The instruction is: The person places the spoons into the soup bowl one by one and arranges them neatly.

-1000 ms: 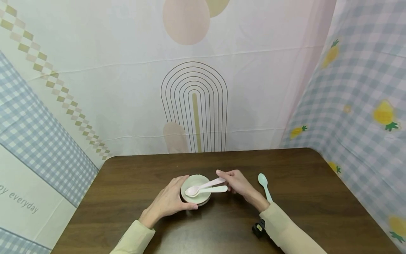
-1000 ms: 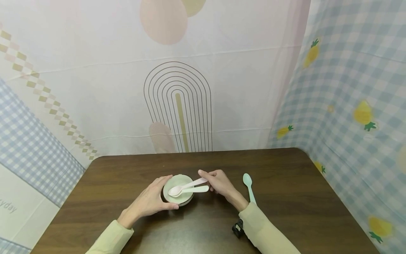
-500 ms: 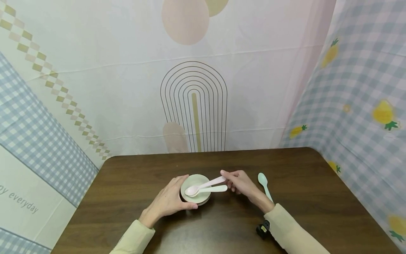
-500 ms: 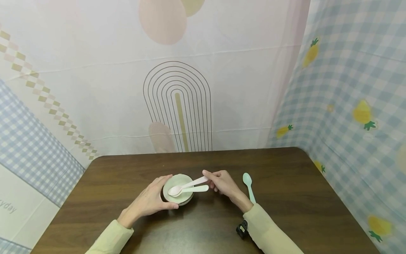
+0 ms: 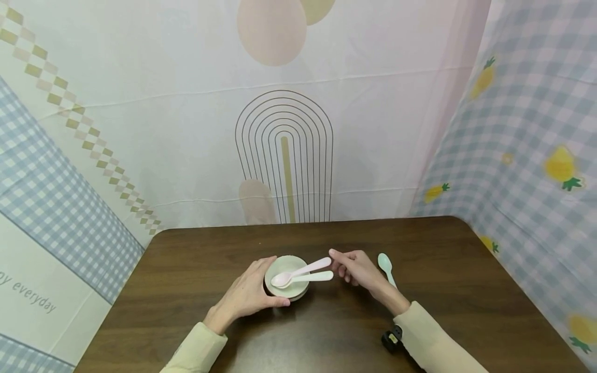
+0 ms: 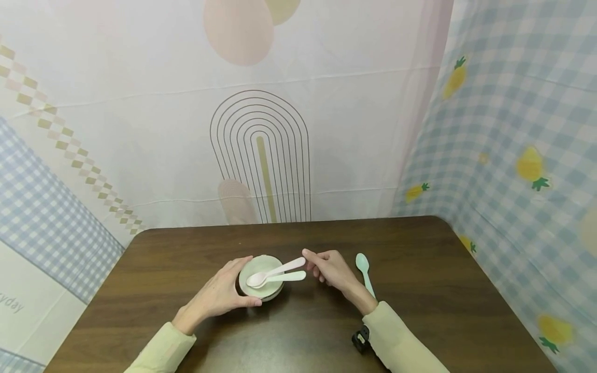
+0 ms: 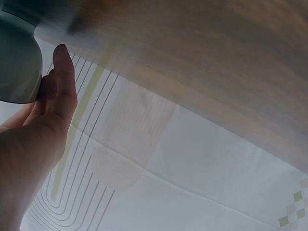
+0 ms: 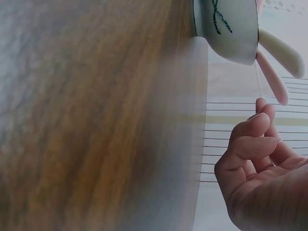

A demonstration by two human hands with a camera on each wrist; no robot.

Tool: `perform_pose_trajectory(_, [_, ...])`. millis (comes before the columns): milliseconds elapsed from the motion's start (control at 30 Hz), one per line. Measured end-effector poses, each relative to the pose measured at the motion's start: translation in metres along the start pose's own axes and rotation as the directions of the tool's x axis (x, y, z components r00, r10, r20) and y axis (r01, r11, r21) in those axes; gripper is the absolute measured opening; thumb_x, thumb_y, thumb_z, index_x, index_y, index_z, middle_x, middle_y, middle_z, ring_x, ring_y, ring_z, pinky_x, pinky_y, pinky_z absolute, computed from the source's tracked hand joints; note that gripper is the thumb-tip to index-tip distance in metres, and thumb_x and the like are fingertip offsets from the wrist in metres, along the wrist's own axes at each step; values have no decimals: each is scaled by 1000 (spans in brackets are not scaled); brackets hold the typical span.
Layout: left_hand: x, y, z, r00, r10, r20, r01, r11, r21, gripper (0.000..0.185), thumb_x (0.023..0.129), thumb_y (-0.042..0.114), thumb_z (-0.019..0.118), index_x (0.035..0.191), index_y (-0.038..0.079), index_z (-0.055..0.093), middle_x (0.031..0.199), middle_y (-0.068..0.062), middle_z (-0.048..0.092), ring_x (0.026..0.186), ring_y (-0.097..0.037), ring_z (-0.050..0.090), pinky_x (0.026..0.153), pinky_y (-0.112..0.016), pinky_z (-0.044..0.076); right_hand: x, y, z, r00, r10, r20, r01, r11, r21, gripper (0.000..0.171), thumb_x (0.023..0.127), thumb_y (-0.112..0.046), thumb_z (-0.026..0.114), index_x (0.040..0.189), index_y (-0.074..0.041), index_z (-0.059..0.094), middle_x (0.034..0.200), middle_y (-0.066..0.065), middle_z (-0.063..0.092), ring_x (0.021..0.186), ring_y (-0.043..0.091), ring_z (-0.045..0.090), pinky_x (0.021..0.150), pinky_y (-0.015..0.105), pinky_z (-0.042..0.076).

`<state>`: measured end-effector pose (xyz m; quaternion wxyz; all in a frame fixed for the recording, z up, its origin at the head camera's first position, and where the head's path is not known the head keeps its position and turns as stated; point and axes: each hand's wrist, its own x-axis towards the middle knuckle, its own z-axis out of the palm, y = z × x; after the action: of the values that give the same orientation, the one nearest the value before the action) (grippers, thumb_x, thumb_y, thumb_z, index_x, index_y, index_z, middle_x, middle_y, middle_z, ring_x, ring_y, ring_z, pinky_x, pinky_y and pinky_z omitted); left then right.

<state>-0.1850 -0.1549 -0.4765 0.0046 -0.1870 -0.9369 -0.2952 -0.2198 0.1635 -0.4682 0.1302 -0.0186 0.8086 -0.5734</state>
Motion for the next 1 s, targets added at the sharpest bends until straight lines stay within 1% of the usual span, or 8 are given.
perform_pose_trajectory(200, [0,0,0,1000,0,-2,0,1000,-4,114,71,59,97,161,6,50,158,-12,60,147,-31,57,114,-59,53,-5,-2,-3,1000,-22,-12,22,999,-24,58,106,-54,63,91,0,77,70,-3,59,61,12,50,51,24,34])
perform_pose_trajectory(367, [0,0,0,1000,0,-3,0,1000,-6,114,71,59,97,161,6,51,158,-12,60,147,-31,57,115,-59,52,-8,-1,-5,999,-22,-24,20,998,-56,59,107,-53,62,93,3,76,68,-3,58,61,11,50,51,23,35])
perform_pose_trajectory(800, [-1,0,1,1000,1,-5,-1,1000,-3,113,71,58,98,160,6,51,158,-12,60,148,-31,56,115,-59,52,-16,-1,-10,998,-24,-58,19,996,-88,57,106,-53,65,93,1,78,69,-2,59,62,13,52,52,25,38])
perform_pose_trajectory(1000, [-1,0,0,1000,-3,-2,3,1000,-7,113,71,57,98,161,6,51,158,-12,60,148,-32,56,115,-59,52,-20,1,-15,996,-29,-85,17,991,-133,55,105,-53,68,92,-1,79,70,0,61,63,14,55,58,27,43])
